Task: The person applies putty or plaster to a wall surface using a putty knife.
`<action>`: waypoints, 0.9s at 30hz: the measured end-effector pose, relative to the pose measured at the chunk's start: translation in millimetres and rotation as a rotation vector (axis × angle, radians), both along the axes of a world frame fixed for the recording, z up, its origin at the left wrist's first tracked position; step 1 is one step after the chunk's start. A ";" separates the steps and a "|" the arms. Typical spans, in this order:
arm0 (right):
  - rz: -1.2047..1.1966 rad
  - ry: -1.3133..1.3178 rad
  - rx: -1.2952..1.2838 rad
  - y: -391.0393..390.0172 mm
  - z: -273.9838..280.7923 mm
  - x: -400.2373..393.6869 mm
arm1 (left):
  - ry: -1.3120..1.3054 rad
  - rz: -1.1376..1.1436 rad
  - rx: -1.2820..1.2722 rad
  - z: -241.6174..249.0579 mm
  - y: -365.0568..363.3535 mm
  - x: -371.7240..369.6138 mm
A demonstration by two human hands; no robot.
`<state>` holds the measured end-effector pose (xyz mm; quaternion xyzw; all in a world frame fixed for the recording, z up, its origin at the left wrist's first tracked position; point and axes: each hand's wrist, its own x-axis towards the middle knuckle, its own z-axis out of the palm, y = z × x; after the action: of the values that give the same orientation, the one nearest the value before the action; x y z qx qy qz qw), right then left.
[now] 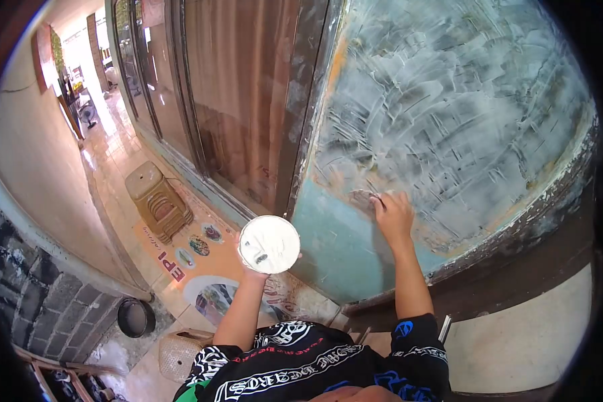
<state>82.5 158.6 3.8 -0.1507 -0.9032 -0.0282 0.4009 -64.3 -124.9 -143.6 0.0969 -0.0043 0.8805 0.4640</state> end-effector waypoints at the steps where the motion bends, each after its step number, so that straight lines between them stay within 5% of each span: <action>1: 0.001 0.002 0.000 4.3 5.1 -3.4 | -0.009 -0.009 0.007 -0.1 0.3 -2.4; 5: -0.160 0.274 0.182 23.9 76.5 -5.7 | -0.007 0.008 0.004 2.5 3.3 -6.5; 8: -0.117 0.417 0.067 11.8 112.8 11.2 | 0.070 0.015 -0.001 -4.1 3.7 -11.2; 16: -0.013 -0.021 0.062 -0.8 3.4 -23.8 | 0.026 0.023 -0.006 -7.1 1.9 -20.2; 21: -0.179 0.247 0.171 27.2 72.5 -23.7 | -0.018 0.011 0.017 2.4 4.5 -31.4; 24: -0.075 0.411 0.056 11.5 116.0 -8.4 | -0.027 0.023 0.012 2.9 6.3 -40.7; 27: -0.064 0.288 0.022 2.9 83.1 -4.3 | -0.050 0.037 -0.046 -2.0 7.8 -47.0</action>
<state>78.2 161.6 86.9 -0.1775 -0.8307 -0.0290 0.5268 -111.3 -117.1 -145.6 0.0642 0.0063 0.8909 0.4496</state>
